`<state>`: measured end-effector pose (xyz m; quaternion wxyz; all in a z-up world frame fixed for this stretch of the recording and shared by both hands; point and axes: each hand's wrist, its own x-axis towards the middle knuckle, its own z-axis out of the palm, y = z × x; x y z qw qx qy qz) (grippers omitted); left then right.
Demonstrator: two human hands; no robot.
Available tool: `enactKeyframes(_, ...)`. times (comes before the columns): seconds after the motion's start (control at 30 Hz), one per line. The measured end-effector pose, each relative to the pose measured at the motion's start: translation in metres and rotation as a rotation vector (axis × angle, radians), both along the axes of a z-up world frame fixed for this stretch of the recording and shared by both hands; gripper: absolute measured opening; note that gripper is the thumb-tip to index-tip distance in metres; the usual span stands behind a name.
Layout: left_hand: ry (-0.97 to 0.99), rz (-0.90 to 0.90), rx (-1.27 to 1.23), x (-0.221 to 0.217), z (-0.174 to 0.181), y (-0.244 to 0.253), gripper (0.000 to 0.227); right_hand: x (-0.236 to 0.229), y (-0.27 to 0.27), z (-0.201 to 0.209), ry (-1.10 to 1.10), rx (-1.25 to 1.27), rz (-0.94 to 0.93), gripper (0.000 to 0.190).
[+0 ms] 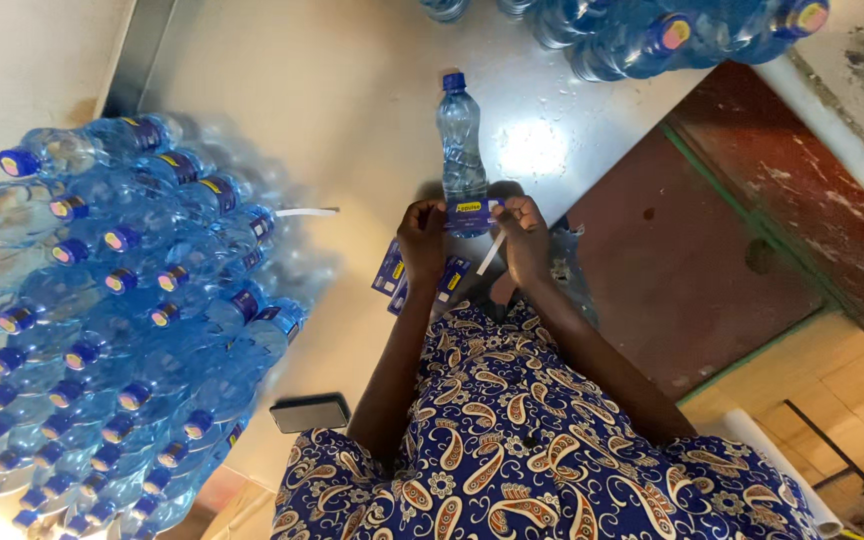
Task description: The person repeatedly picks up plastic water bottles from a metal table, applies a small rectangular label to each bottle, and places the labeled bottles into a growing stack on the left. The person handles the bottles and labels by hand without using tools.
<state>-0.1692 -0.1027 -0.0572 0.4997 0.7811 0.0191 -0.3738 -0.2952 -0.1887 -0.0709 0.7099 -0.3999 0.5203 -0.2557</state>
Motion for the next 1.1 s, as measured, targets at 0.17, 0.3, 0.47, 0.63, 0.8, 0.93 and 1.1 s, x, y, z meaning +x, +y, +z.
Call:
enactKeyframes(0.17, -0.027, 0.035, -0.01, -0.002, 0.001, 0.005, 0.018, 0.007, 0.001, 0.007, 0.03, 0.042, 0.026, 0.016)
enactKeyframes(0.3, -0.072, 0.021, -0.019, 0.003, -0.002, 0.007, 0.02, 0.01, 0.002, 0.003, 0.02, 0.035, 0.056, 0.017)
enactKeyframes(0.47, -0.029, 0.028, -0.035, 0.002, 0.002, 0.011, 0.019, 0.008, 0.003, 0.0, 0.053, 0.041, 0.077, 0.017)
enactKeyframes(0.63, -0.01, 0.027, -0.013, 0.006, 0.002, 0.009, 0.018, 0.005, 0.005, 0.002, 0.075, 0.053, 0.076, 0.017)
enactKeyframes(0.8, 0.002, 0.04, -0.004, 0.006, 0.005, 0.007, 0.019, 0.006, 0.005, 0.007, 0.082, 0.062, 0.091, 0.02)
enactKeyframes(0.93, -0.013, 0.032, -0.006, 0.006, 0.007, 0.005, 0.015, 0.005, 0.004, 0.006, 0.073, 0.053, 0.105, 0.019)
enactKeyframes(1.1, -0.032, 0.031, -0.023, 0.006, 0.006, 0.003, 0.017, 0.008, 0.004, 0.013, 0.059, 0.067, 0.093, 0.022)
